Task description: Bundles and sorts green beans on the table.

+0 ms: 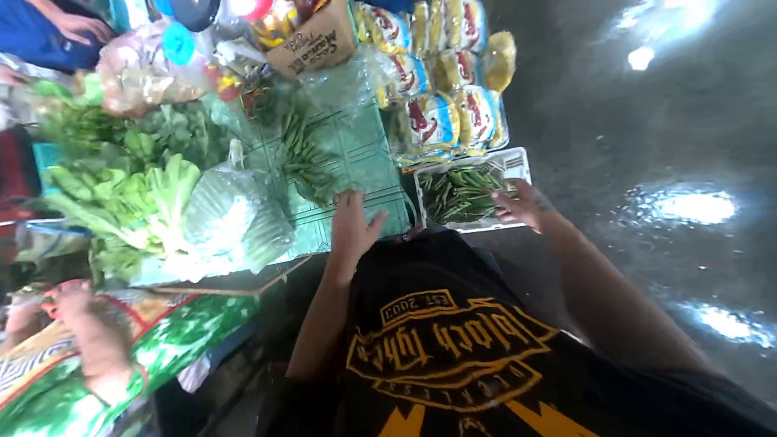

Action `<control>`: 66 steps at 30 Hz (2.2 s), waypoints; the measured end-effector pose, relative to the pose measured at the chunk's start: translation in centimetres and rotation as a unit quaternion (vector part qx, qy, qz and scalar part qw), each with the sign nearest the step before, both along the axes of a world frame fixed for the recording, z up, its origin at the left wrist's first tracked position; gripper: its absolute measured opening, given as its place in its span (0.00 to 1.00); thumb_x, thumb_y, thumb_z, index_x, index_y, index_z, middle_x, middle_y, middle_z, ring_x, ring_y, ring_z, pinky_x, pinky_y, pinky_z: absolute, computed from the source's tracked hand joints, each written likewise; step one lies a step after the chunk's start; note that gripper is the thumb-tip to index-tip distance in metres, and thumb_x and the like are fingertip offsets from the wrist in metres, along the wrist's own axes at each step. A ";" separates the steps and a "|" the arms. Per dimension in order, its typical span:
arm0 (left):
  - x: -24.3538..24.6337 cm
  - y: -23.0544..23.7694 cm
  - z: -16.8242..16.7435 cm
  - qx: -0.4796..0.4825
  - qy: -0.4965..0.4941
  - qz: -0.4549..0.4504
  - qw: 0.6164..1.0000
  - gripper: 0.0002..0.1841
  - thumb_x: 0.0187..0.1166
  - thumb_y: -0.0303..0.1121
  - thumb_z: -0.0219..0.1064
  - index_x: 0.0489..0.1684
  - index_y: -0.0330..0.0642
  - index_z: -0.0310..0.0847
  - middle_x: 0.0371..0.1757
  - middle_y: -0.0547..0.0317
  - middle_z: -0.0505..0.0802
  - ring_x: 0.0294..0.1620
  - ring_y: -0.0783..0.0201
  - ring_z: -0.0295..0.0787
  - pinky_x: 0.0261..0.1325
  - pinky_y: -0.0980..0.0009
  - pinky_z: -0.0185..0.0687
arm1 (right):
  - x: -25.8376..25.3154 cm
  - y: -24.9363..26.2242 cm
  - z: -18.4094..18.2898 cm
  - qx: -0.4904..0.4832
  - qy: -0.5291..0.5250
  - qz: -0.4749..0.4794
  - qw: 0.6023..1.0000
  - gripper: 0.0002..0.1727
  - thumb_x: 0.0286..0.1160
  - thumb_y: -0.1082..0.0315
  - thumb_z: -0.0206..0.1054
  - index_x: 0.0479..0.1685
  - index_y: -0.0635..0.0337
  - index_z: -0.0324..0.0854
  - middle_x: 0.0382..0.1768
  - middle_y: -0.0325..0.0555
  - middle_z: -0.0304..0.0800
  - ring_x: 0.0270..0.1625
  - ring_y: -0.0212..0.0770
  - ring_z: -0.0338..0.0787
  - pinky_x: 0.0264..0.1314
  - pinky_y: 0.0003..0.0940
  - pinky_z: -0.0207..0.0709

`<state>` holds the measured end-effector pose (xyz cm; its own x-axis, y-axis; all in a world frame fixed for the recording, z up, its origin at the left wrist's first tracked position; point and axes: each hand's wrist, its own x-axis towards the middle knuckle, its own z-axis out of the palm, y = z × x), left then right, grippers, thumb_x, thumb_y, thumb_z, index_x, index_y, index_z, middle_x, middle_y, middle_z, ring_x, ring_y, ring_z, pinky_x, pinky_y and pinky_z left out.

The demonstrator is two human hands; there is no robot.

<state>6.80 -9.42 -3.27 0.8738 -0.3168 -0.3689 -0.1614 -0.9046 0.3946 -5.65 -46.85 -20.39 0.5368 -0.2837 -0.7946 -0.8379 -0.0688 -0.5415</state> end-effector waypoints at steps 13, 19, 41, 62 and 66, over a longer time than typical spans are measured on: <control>6.0 8.1 -8.0 0.064 -0.116 0.192 0.973 0.14 0.74 0.42 0.75 0.56 0.53 0.90 0.67 0.40 0.84 0.67 0.38 0.81 0.64 0.39 0.79 | 9.2 13.3 6.4 -0.057 -0.169 0.237 0.955 0.25 0.83 0.55 0.69 0.70 0.63 0.79 0.58 0.59 0.90 0.57 0.54 0.92 0.64 0.58 0.84; 4.8 10.5 -8.0 -0.164 -0.069 0.270 0.946 0.20 0.80 0.44 0.71 0.61 0.39 0.84 0.56 0.47 0.91 0.60 0.52 0.88 0.66 0.49 0.84 | 18.0 20.2 10.4 -0.050 -0.267 0.315 0.909 0.19 0.82 0.57 0.70 0.61 0.61 0.84 0.47 0.53 0.92 0.48 0.49 0.93 0.57 0.55 0.86; 8.7 13.9 -5.9 -0.628 0.226 0.408 0.623 0.15 0.93 0.35 0.52 0.72 0.43 0.69 0.30 0.59 0.79 0.25 0.63 0.80 0.32 0.63 0.87 | 46.1 36.6 14.7 -0.377 -0.128 0.739 0.544 0.50 0.53 0.69 0.83 0.87 0.36 0.70 0.80 0.55 0.76 0.88 0.65 0.63 0.86 0.72 0.52; 15.7 11.0 -3.2 -0.569 0.071 0.295 0.764 0.17 0.84 0.26 0.64 0.64 0.23 0.74 0.49 0.41 0.91 0.49 0.59 0.91 0.58 0.63 0.88 | 44.0 31.0 13.1 -0.315 -0.195 0.687 0.625 0.29 0.77 0.59 0.72 0.77 0.59 0.77 0.68 0.71 0.82 0.70 0.76 0.81 0.67 0.78 0.74; 15.1 11.8 -0.8 -0.510 0.058 0.271 0.815 0.19 0.83 0.27 0.66 0.67 0.22 0.77 0.56 0.32 0.91 0.58 0.47 0.90 0.67 0.52 0.84 | 43.4 29.8 9.3 -0.315 -0.256 0.677 0.614 0.30 0.76 0.60 0.68 0.73 0.72 0.76 0.65 0.85 0.80 0.68 0.87 0.78 0.67 0.86 0.67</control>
<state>21.86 2.39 -4.02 0.9652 -0.0904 -0.2453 0.2441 -0.0241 0.9695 37.80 -17.09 -11.10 0.7530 0.5339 -0.3846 0.4874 -0.8453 -0.2190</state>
